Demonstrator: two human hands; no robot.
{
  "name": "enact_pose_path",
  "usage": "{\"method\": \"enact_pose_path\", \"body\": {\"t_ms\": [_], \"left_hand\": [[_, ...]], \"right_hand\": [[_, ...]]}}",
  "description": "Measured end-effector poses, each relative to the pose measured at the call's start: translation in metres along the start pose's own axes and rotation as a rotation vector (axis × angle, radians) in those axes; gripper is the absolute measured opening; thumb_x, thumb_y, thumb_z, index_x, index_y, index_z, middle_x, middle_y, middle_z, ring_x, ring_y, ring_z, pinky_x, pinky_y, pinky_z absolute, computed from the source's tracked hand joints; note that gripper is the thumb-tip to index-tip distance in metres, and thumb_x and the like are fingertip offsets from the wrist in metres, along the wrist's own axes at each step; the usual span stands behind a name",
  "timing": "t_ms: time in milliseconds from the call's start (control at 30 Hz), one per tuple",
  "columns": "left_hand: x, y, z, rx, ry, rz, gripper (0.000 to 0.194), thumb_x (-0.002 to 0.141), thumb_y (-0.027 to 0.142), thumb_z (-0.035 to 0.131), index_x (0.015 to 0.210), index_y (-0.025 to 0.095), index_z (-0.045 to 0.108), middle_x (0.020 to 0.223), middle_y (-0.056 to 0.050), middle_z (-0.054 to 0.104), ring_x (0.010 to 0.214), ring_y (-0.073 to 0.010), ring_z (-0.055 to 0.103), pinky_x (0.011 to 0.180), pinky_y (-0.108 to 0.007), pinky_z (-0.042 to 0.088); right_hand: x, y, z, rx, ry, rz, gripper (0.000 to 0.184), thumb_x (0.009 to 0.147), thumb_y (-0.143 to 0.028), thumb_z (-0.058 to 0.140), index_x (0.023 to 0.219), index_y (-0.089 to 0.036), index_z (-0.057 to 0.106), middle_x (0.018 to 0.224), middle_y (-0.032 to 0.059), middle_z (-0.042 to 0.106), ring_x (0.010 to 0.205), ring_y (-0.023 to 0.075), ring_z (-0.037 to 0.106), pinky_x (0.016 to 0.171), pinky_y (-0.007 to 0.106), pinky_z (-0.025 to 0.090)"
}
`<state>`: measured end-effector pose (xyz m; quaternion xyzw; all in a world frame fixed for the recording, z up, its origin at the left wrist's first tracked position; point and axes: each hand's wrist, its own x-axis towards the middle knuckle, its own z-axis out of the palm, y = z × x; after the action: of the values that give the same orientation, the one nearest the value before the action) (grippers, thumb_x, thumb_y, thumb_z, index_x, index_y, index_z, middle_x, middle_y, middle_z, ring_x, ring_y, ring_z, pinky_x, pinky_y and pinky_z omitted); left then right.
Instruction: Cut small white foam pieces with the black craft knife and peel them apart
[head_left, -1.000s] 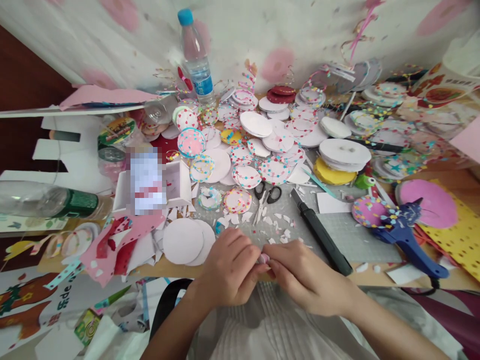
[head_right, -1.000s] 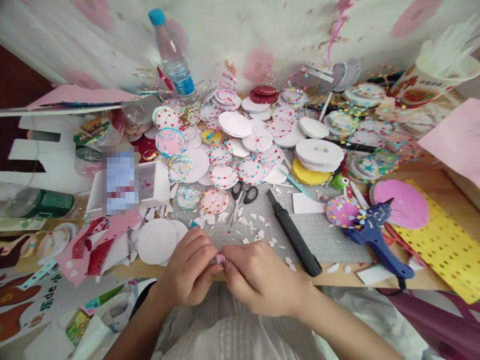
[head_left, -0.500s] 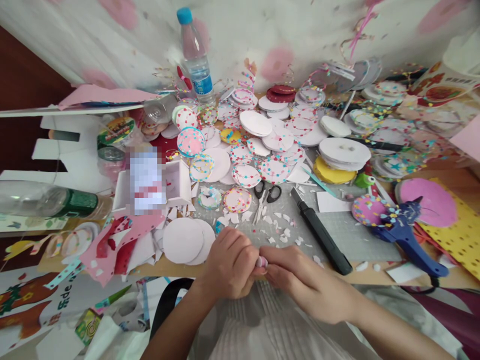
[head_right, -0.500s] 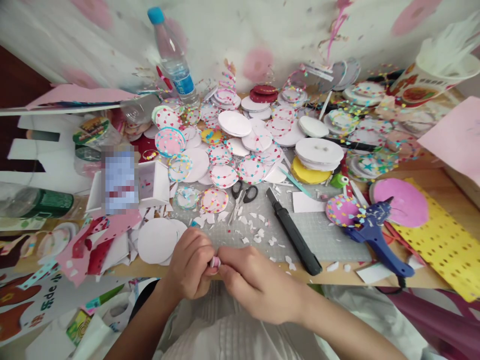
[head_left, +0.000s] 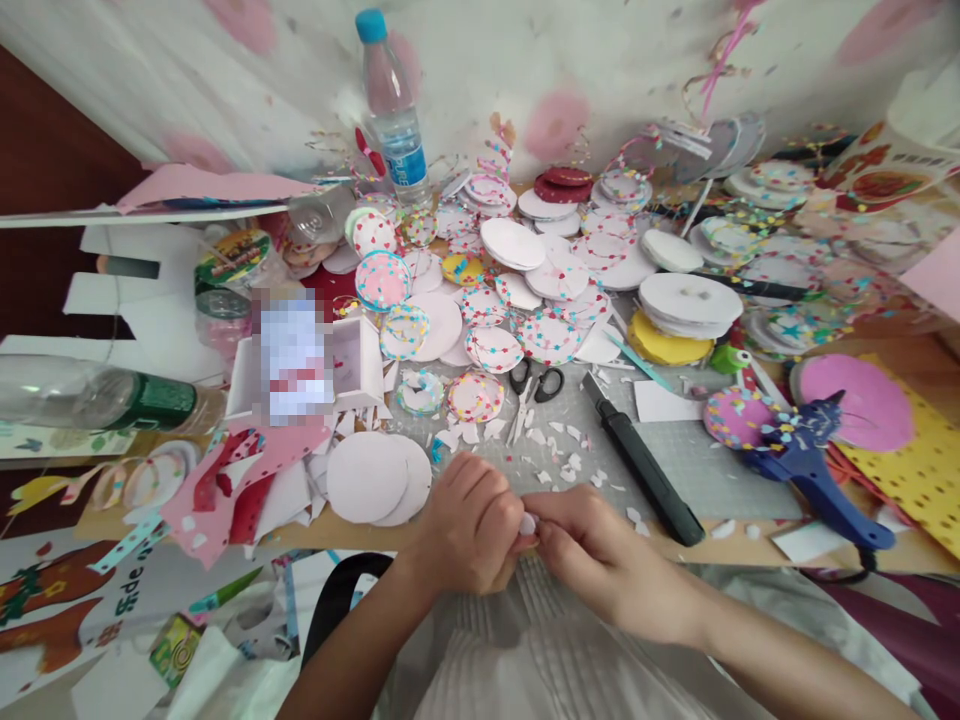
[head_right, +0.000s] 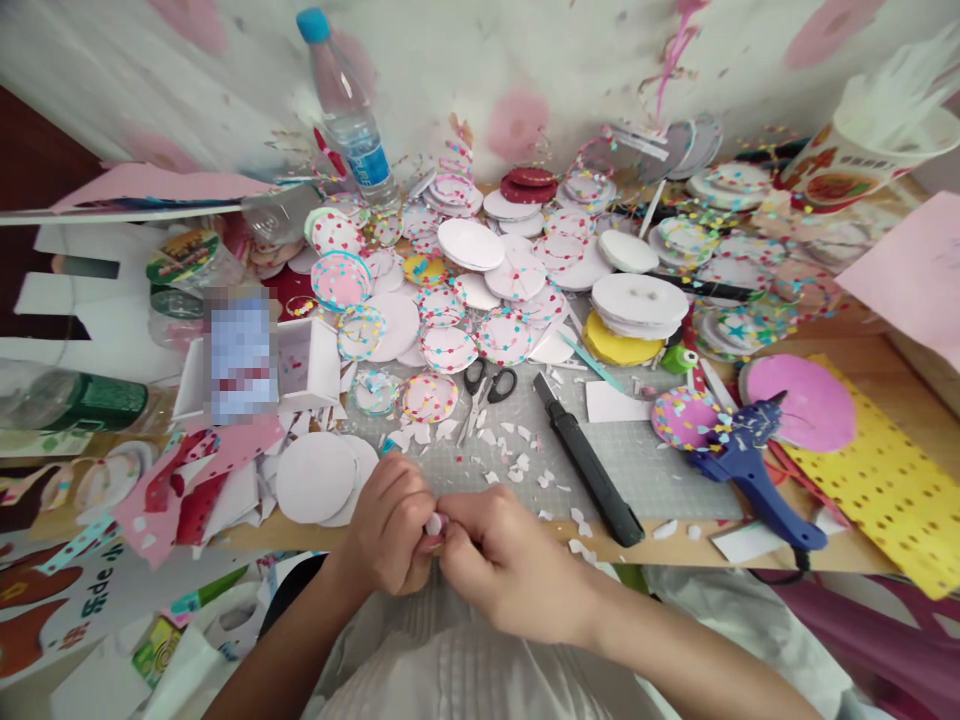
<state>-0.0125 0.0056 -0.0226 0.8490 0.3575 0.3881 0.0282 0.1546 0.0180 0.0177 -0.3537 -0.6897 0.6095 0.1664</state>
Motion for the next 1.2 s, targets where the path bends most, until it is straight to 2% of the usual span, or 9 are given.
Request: {"method": "enact_pose_path", "body": {"t_ms": [167,433,633,933,1200], "left_hand": [[-0.005,0.003,0.007,-0.022,0.051,-0.023,0.024,0.097,0.024,0.026,0.081,0.02,0.042,0.065,-0.002,0.043,0.061,-0.0192,0.039,0.057,-0.034,0.032],[-0.008,0.009,0.014,-0.08,0.135,-0.109,0.024,0.098,0.025,0.026,0.078,0.02,0.04,0.067,-0.001,0.04,0.063,-0.0182,0.038,0.059,-0.034,0.033],[-0.01,0.015,0.018,-0.094,0.155,-0.175,0.023,0.096,0.022,0.026,0.077,0.021,0.039,0.066,0.0,0.038,0.063,-0.0181,0.038,0.059,-0.034,0.033],[-0.008,0.025,0.021,-0.103,0.215,-0.306,0.017,0.092,0.018,0.032,0.077,0.021,0.039,0.066,0.0,0.039,0.062,-0.0171,0.038,0.059,-0.033,0.031],[0.004,0.034,0.014,-0.181,0.197,-0.413,0.024,0.098,0.021,0.029,0.075,0.021,0.036,0.065,0.002,0.039,0.06,-0.0151,0.038,0.059,-0.032,0.033]], "right_hand": [[0.0,0.007,0.008,0.075,0.046,-0.013,0.022,0.085,-0.022,0.035,0.062,-0.023,0.033,0.056,-0.0063,0.029,0.053,0.0098,0.028,0.048,0.024,0.026],[0.0,0.01,0.015,0.112,0.09,-0.048,0.022,0.085,-0.025,0.034,0.064,-0.024,0.031,0.058,-0.0057,0.031,0.052,0.0097,0.028,0.048,0.023,0.027],[0.002,0.014,0.02,0.06,0.187,-0.156,0.022,0.086,-0.022,0.034,0.065,-0.024,0.028,0.056,-0.0068,0.028,0.05,0.0086,0.027,0.045,0.022,0.025],[0.006,0.019,0.023,-0.032,0.255,-0.226,0.022,0.086,-0.021,0.033,0.065,-0.024,0.029,0.055,-0.0067,0.032,0.047,0.0083,0.031,0.044,0.021,0.027],[0.007,0.022,0.025,-0.136,0.35,-0.296,0.023,0.085,-0.017,0.035,0.066,-0.025,0.026,0.053,-0.0079,0.03,0.043,0.0075,0.031,0.042,0.021,0.027]]}}
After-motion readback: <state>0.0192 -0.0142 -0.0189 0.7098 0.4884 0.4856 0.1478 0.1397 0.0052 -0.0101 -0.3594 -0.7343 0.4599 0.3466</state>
